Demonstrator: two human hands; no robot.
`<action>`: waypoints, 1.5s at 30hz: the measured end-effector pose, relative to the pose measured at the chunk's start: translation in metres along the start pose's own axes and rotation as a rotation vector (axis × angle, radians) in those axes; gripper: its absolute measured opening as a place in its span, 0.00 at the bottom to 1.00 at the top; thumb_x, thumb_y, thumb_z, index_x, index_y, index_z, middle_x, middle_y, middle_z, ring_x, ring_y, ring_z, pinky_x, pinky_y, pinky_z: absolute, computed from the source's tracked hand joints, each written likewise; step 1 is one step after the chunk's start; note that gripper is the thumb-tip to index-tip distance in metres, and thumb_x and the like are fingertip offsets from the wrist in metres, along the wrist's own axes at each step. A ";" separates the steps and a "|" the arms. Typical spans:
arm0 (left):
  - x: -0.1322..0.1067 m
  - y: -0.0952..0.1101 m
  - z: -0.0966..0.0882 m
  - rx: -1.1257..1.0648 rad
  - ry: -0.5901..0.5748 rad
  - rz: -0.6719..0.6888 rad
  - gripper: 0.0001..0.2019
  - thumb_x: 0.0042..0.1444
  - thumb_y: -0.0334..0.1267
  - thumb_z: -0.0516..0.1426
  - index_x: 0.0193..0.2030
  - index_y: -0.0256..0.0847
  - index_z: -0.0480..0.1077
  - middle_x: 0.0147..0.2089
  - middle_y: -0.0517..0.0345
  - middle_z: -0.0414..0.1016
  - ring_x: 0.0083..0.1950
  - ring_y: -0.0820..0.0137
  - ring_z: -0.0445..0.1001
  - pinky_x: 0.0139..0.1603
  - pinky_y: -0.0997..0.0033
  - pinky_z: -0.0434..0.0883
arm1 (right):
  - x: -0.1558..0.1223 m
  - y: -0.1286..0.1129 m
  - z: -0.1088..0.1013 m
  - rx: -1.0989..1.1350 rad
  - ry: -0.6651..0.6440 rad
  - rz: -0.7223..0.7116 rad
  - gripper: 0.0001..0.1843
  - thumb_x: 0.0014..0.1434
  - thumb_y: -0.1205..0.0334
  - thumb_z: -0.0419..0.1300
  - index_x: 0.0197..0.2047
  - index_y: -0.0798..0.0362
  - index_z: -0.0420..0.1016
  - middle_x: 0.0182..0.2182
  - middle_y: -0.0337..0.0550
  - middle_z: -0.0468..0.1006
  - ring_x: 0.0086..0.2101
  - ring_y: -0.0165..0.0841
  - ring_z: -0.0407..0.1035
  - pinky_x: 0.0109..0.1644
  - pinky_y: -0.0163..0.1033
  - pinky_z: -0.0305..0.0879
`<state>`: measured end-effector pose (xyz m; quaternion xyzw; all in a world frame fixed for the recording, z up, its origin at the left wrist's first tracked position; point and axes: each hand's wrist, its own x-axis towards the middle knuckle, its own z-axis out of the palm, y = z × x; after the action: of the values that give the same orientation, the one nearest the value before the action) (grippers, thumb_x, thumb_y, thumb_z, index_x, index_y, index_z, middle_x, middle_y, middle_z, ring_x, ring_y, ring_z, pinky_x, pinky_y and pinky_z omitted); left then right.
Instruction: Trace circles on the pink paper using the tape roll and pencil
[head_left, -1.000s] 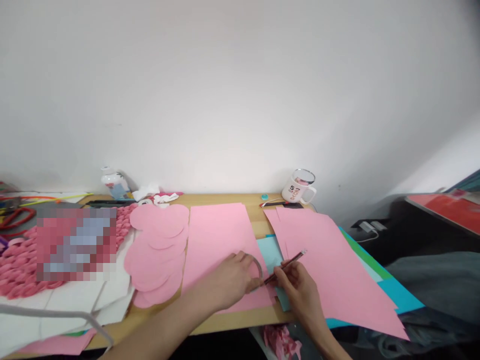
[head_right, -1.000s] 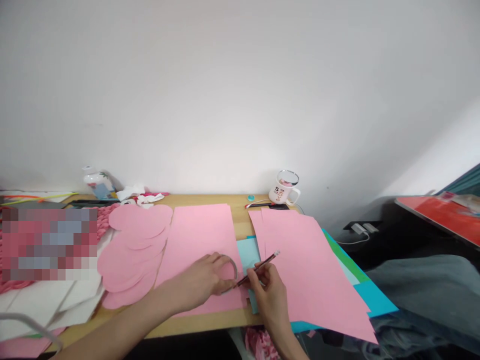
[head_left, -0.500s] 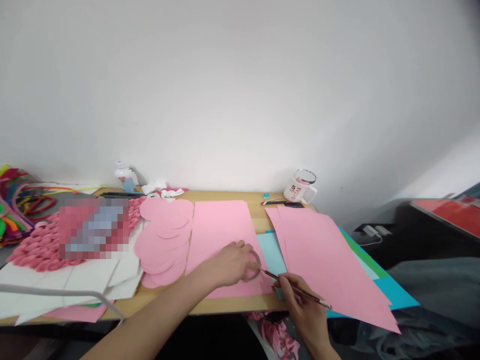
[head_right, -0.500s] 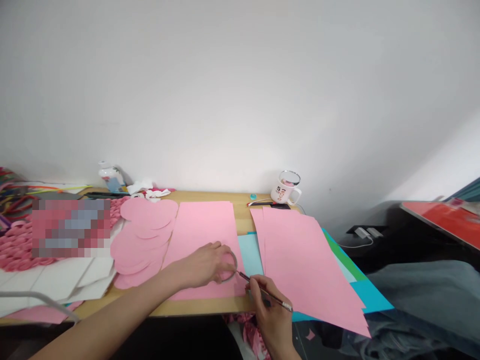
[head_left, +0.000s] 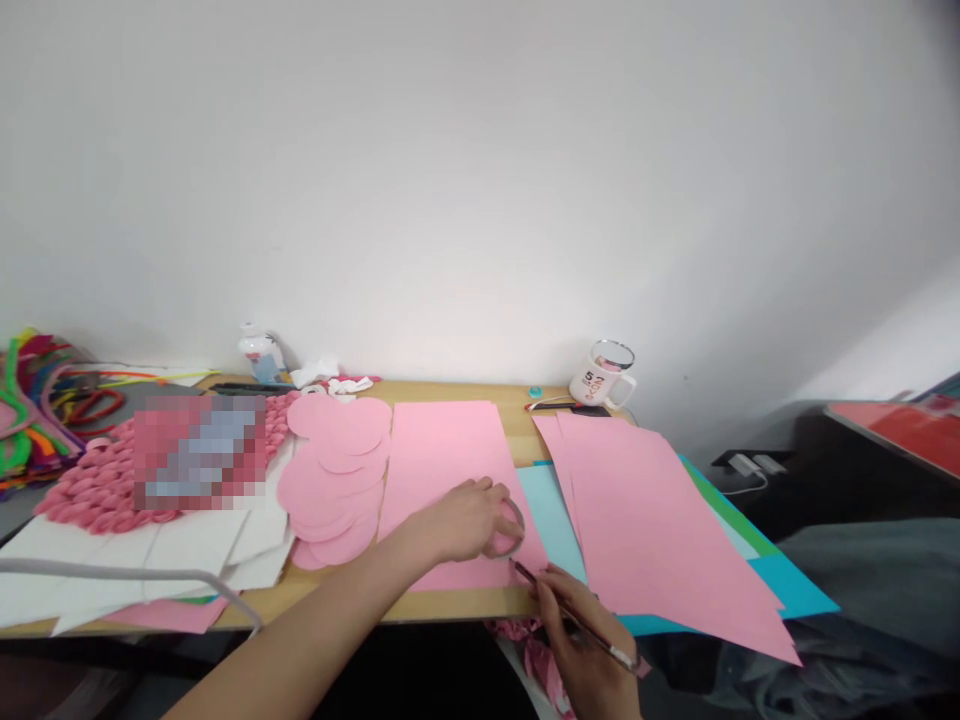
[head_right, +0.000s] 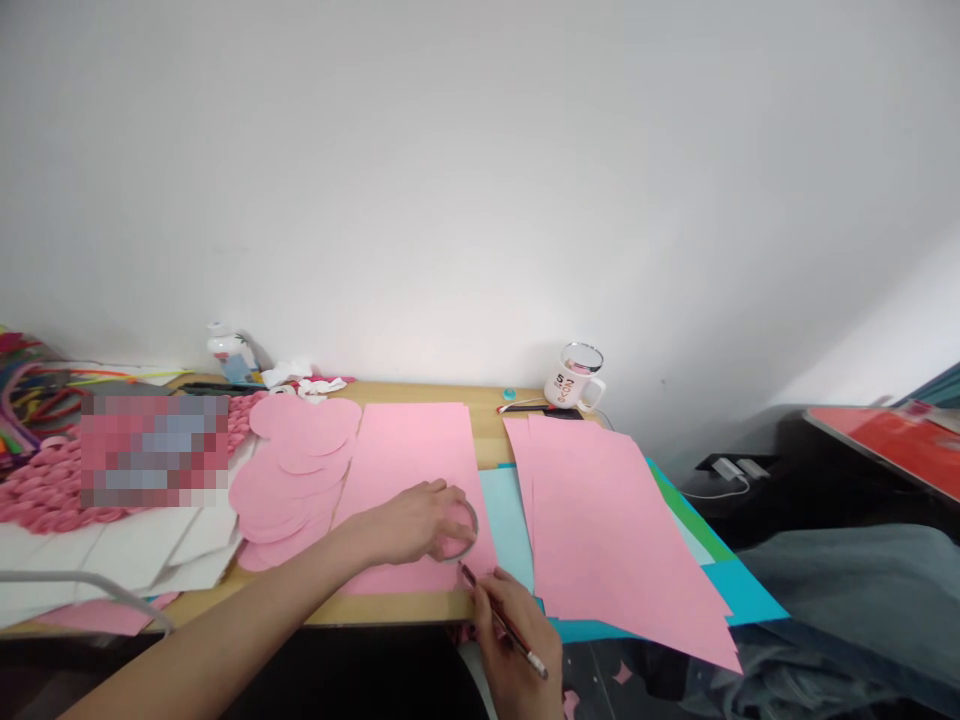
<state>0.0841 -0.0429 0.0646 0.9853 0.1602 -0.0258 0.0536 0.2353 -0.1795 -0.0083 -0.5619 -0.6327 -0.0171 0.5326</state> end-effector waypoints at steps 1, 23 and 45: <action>0.001 0.000 -0.001 -0.003 -0.015 -0.017 0.08 0.57 0.35 0.57 0.43 0.49 0.73 0.47 0.55 0.69 0.45 0.65 0.65 0.43 0.69 0.59 | 0.000 -0.002 0.001 -0.021 0.003 -0.042 0.09 0.61 0.60 0.56 0.34 0.52 0.76 0.30 0.44 0.82 0.32 0.35 0.79 0.36 0.34 0.76; 0.005 -0.001 -0.010 -0.058 -0.101 -0.117 0.14 0.53 0.38 0.60 0.48 0.54 0.72 0.48 0.57 0.66 0.44 0.66 0.63 0.41 0.70 0.60 | -0.022 0.002 0.011 -0.062 -0.294 -0.207 0.14 0.64 0.64 0.50 0.45 0.48 0.75 0.33 0.47 0.81 0.31 0.38 0.77 0.32 0.37 0.73; 0.000 0.027 -0.005 0.012 -0.012 -0.196 0.11 0.55 0.25 0.50 0.42 0.38 0.68 0.45 0.47 0.71 0.46 0.58 0.70 0.39 0.62 0.67 | 0.168 -0.005 0.096 0.646 -1.351 0.232 0.07 0.57 0.63 0.57 0.39 0.53 0.73 0.27 0.36 0.77 0.30 0.29 0.72 0.35 0.34 0.69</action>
<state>0.0926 -0.0683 0.0723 0.9650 0.2554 -0.0380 0.0461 0.2020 -0.0056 0.0700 -0.3293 -0.7319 0.5731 0.1656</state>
